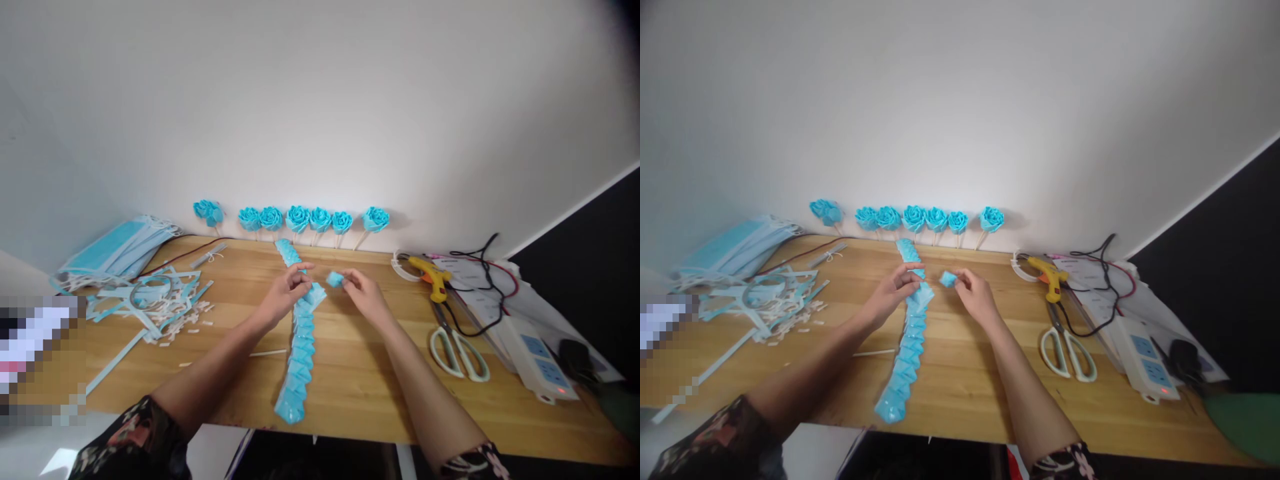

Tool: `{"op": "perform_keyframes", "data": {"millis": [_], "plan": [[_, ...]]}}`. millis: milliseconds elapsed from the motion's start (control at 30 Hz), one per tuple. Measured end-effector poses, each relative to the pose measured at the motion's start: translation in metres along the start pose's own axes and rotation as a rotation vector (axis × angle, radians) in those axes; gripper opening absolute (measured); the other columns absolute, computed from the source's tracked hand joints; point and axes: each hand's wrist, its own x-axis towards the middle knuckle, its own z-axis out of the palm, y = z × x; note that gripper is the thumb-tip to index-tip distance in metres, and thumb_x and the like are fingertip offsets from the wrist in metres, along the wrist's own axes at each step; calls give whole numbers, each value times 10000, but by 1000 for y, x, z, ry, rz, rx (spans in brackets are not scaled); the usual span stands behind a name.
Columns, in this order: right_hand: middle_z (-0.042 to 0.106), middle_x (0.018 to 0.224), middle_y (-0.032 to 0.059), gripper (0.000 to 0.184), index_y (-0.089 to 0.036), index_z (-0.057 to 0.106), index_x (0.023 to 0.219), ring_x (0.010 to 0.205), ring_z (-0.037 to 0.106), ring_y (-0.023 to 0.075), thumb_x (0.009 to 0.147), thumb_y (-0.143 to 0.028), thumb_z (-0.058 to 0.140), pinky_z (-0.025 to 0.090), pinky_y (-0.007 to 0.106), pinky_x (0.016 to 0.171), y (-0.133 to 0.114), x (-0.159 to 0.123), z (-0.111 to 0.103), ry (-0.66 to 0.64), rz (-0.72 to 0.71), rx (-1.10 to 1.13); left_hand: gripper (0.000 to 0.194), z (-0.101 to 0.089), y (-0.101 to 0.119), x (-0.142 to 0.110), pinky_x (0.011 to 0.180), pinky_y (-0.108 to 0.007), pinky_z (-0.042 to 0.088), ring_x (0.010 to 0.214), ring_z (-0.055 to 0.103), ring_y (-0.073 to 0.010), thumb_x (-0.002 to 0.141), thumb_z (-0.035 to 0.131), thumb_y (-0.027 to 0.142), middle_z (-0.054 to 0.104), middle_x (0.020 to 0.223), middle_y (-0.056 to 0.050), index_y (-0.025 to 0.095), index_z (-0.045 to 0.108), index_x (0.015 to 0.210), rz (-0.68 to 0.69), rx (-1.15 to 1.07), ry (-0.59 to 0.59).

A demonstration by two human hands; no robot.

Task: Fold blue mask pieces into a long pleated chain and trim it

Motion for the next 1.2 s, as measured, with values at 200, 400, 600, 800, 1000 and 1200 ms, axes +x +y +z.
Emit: {"op": "perform_keyframes", "data": {"millis": [200,400,600,800,1000,1200], "plan": [[701,1244,82,352,-240,694,1150,1177,618,269,903,-414,513,437,447,1043,-7,-5,0,26,-130,-121,504,0,-1,1,614,-228,399,691,550,-115,764,732,356,612,813,4,175,568,1205,26,18,61],[724,1036,58,270,-233,686,1065,972,655,218,877,-407,601,497,368,923,-31,-23,17,-66,-226,-15,500,1,-4,2,649,-236,423,714,580,-124,752,731,317,606,826,3,179,573,1205,78,77,74],[688,899,38,192,-232,686,1004,875,639,206,840,-307,620,497,362,877,-30,-25,23,-40,-303,-90,523,5,-9,1,699,-244,432,772,595,-134,734,756,319,628,840,-10,168,589,1206,91,82,24],[695,855,30,190,-229,691,985,796,632,188,834,-266,583,510,341,814,-23,-22,24,7,-258,-43,550,4,-3,1,641,-258,470,716,590,-133,796,706,512,633,888,-29,180,604,1222,-20,-54,61],[695,866,35,218,-212,692,999,816,633,187,834,-317,597,509,335,825,-16,-19,24,56,-199,20,578,-1,3,0,587,-258,475,624,577,-114,745,750,479,656,895,-53,134,658,1200,-93,-80,69],[689,892,31,264,-216,690,1051,836,646,186,869,-379,590,511,316,803,-11,-18,26,-1,-139,139,475,-3,-2,2,537,-242,429,499,533,-100,697,740,458,638,659,-22,77,738,981,-133,60,118]]}}
